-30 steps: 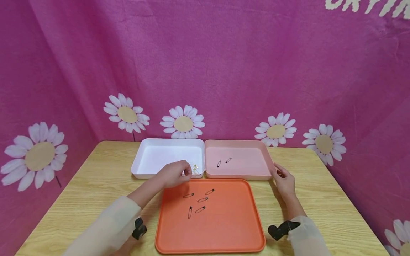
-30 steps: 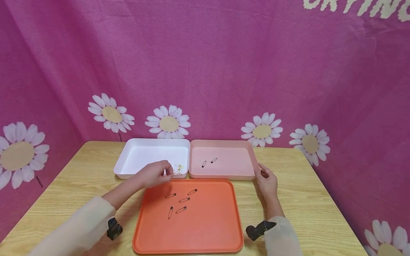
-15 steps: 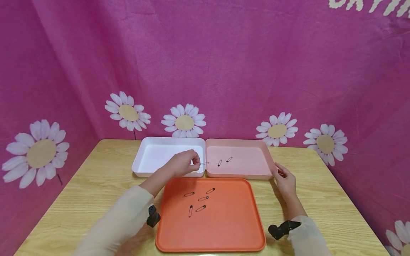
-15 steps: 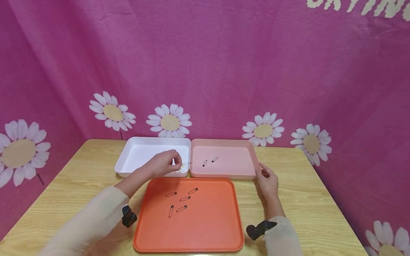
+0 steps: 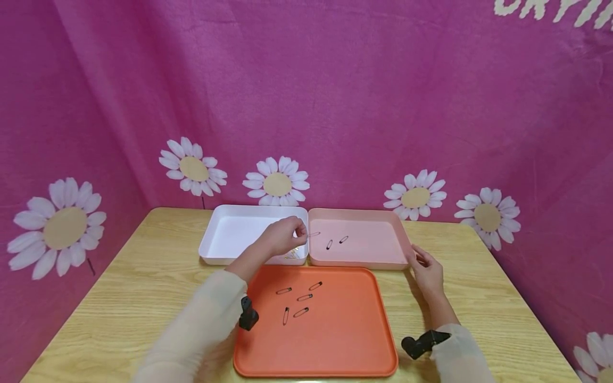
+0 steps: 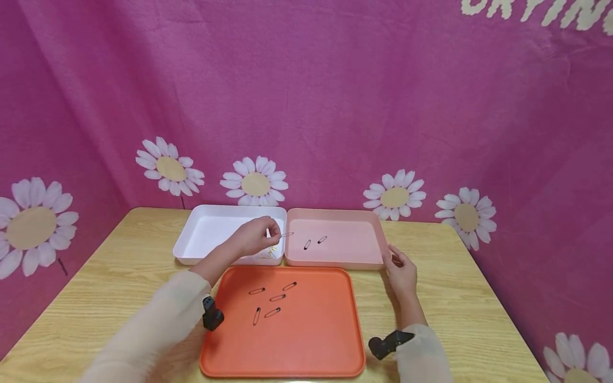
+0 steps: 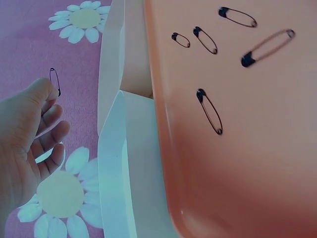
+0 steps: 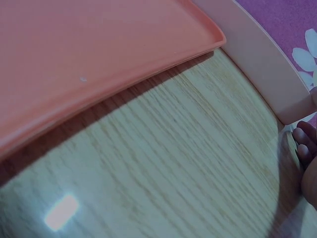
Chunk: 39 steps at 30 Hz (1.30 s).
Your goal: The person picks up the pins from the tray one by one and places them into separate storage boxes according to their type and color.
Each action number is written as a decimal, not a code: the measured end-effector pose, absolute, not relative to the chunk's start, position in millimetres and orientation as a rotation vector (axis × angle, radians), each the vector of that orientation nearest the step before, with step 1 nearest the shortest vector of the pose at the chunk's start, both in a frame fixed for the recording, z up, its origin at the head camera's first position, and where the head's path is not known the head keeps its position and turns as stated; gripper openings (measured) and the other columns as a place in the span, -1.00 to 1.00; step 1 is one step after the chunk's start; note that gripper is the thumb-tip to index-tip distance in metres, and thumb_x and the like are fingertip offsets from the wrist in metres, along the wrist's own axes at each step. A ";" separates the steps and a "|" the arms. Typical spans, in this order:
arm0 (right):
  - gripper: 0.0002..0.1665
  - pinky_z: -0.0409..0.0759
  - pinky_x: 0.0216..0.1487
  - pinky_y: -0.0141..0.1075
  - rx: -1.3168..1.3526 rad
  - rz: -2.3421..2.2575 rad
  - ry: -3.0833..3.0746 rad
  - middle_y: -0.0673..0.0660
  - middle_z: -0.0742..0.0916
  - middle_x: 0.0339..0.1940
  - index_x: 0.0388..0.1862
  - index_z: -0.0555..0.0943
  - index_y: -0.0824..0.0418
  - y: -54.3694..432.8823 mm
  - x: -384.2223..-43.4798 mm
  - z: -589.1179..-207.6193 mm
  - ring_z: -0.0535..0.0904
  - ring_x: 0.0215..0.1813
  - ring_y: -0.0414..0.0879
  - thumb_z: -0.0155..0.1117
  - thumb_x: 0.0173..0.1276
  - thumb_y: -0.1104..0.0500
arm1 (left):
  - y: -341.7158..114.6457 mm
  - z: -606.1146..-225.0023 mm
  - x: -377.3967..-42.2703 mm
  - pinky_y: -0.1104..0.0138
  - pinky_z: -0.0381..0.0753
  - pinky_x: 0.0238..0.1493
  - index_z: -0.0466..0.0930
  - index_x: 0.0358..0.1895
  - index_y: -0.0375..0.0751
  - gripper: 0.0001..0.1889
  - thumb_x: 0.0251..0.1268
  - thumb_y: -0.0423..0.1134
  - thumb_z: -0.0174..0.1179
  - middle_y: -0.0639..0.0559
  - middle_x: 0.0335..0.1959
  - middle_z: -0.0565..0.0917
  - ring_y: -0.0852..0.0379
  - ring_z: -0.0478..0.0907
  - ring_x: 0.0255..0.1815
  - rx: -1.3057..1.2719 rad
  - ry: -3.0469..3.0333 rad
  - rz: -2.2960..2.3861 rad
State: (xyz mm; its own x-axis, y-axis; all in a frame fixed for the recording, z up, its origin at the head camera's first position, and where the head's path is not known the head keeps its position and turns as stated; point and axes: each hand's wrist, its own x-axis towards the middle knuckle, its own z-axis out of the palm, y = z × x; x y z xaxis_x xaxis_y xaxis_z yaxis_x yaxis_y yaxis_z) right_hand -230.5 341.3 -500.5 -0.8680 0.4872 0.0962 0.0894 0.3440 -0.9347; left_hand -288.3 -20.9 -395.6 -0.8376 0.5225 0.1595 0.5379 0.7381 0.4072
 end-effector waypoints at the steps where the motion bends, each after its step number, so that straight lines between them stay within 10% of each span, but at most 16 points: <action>1: -0.48 0.36 -0.22 -0.74 -0.508 1.531 -2.255 -0.06 0.56 -0.10 0.24 0.49 0.16 341.3 -230.5 -500.8 0.38 -0.23 -0.59 0.18 0.34 0.02 | -19.8 -395.6 -289.4 0.31 0.50 -0.19 0.54 -0.37 -0.09 -0.94 0.19 -0.20 0.14 0.10 -0.38 0.54 0.19 0.45 -0.34 -0.880 -2.896 -0.705; 14: -0.45 0.32 -0.19 -0.76 -0.500 1.534 -2.270 0.24 0.53 0.15 0.28 0.44 0.18 341.4 -229.7 -500.2 0.33 -0.15 -0.52 0.14 0.36 0.00 | -5.7 -393.3 -298.1 0.34 0.48 -0.21 0.56 -0.37 -0.10 -0.93 0.19 -0.23 0.11 0.10 -0.39 0.54 0.19 0.45 -0.34 -0.829 -2.881 -0.790; 39: -0.47 0.39 -0.24 -0.73 -0.468 1.521 -2.229 -0.05 0.60 -0.14 0.21 0.50 0.24 343.3 -231.7 -502.2 0.40 -0.27 -0.63 0.22 0.31 0.03 | 20.7 -400.5 -302.2 0.34 0.46 -0.24 0.51 -0.35 -0.07 -0.94 0.20 -0.23 0.05 0.13 -0.36 0.53 0.20 0.43 -0.32 -0.695 -2.907 -0.944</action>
State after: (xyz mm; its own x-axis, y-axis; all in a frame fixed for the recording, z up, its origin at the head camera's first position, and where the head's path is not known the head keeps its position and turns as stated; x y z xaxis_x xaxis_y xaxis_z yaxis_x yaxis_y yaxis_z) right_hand -231.7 343.3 -502.2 -0.8639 0.4848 0.1369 0.0493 0.3518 -0.9348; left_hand -302.2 20.7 -400.5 -0.9016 0.4093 0.1400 0.4135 0.7202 0.5571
